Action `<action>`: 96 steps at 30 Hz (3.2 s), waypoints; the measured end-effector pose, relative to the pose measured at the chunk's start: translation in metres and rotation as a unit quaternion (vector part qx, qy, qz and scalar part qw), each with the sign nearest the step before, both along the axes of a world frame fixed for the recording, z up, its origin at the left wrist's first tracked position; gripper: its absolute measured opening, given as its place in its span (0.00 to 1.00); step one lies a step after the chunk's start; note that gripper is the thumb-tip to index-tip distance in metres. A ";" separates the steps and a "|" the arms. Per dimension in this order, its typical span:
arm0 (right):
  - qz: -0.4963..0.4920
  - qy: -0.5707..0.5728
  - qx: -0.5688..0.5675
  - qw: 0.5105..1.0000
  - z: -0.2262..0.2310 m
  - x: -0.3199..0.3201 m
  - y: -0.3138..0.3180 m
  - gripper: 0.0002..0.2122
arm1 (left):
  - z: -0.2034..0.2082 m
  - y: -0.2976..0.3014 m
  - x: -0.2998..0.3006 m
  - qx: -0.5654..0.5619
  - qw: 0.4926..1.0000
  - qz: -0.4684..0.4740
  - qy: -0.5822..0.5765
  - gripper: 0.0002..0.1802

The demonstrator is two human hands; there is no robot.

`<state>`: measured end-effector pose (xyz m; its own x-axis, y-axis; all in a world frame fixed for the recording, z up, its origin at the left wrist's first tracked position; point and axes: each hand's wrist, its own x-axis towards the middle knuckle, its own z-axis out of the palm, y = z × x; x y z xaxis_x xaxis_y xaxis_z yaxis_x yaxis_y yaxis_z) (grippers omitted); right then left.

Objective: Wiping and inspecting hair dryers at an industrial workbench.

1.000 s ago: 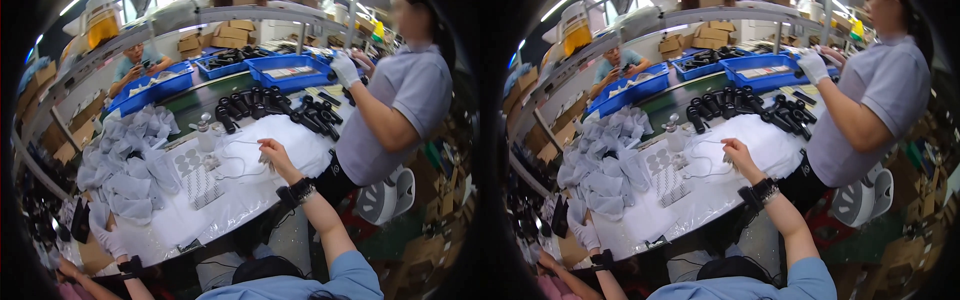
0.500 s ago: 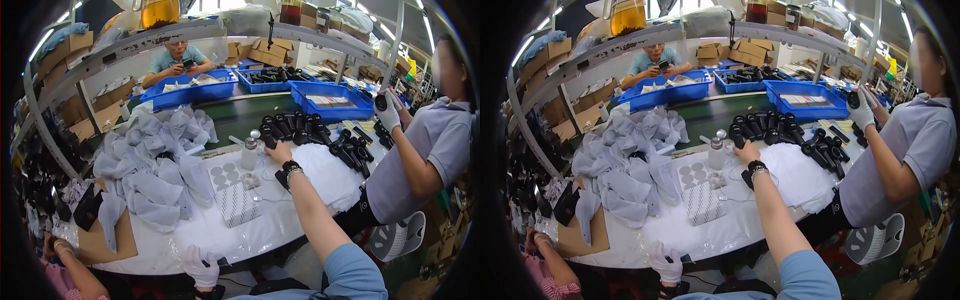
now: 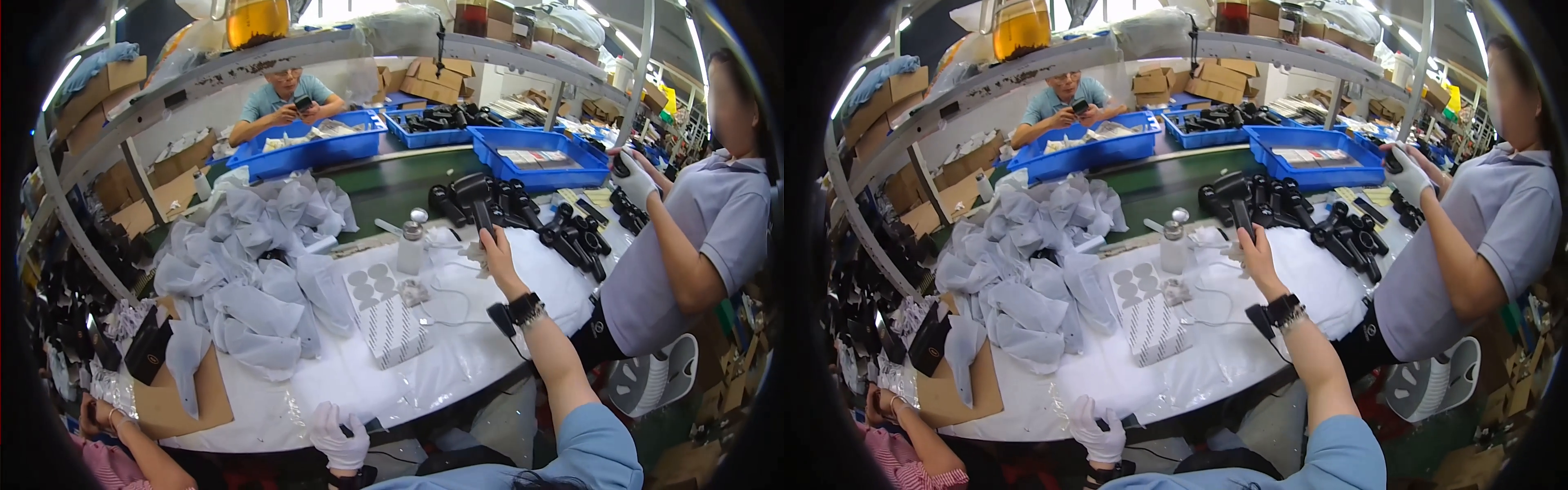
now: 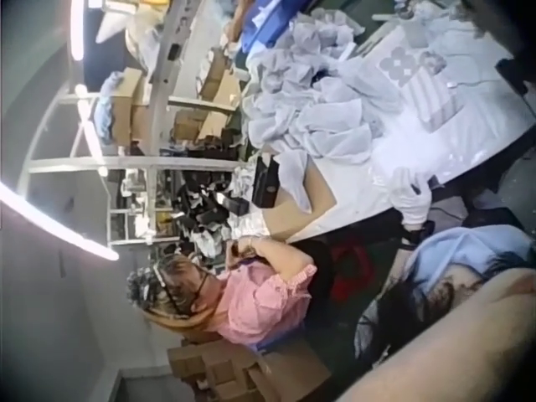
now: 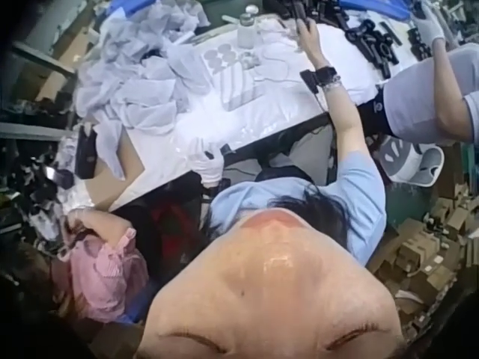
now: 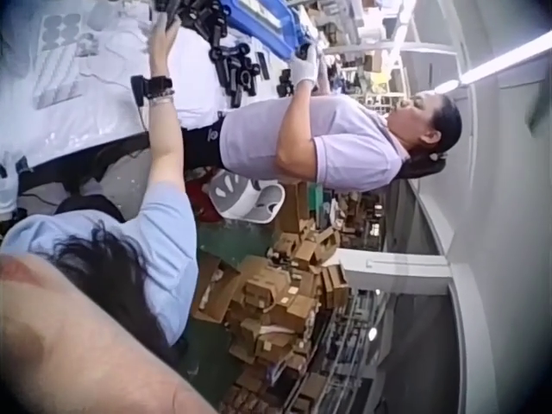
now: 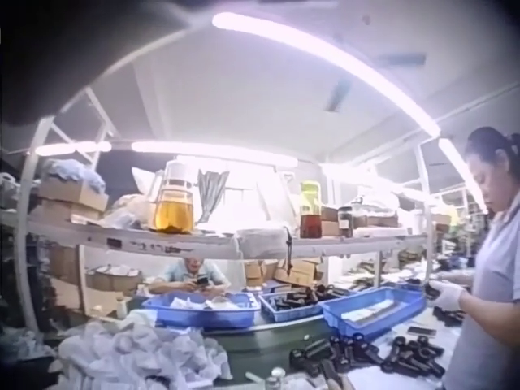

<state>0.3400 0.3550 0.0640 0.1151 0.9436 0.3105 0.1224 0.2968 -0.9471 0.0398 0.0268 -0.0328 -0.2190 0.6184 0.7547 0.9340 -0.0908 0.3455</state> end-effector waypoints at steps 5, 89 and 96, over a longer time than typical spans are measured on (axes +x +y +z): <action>0.093 0.030 0.000 0.995 0.017 0.020 -0.153 0.17 | 0.021 -0.012 0.011 0.013 0.982 -0.142 -0.124 0.21; 0.308 -0.043 -0.114 0.944 -0.052 -0.050 -0.369 0.14 | 0.101 -0.049 0.108 -0.076 0.683 -0.385 -0.617 0.26; 0.444 0.167 -0.195 0.858 -0.057 -0.042 -0.377 0.12 | 0.098 -0.038 0.098 -0.112 0.595 -0.423 -0.674 0.31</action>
<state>0.2982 -0.0223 0.0065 -0.6828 0.7295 0.0407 -0.2862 -0.2158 -0.9336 0.1380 -0.0110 0.0649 -0.0709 0.9897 0.1240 -0.5520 -0.1425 0.8216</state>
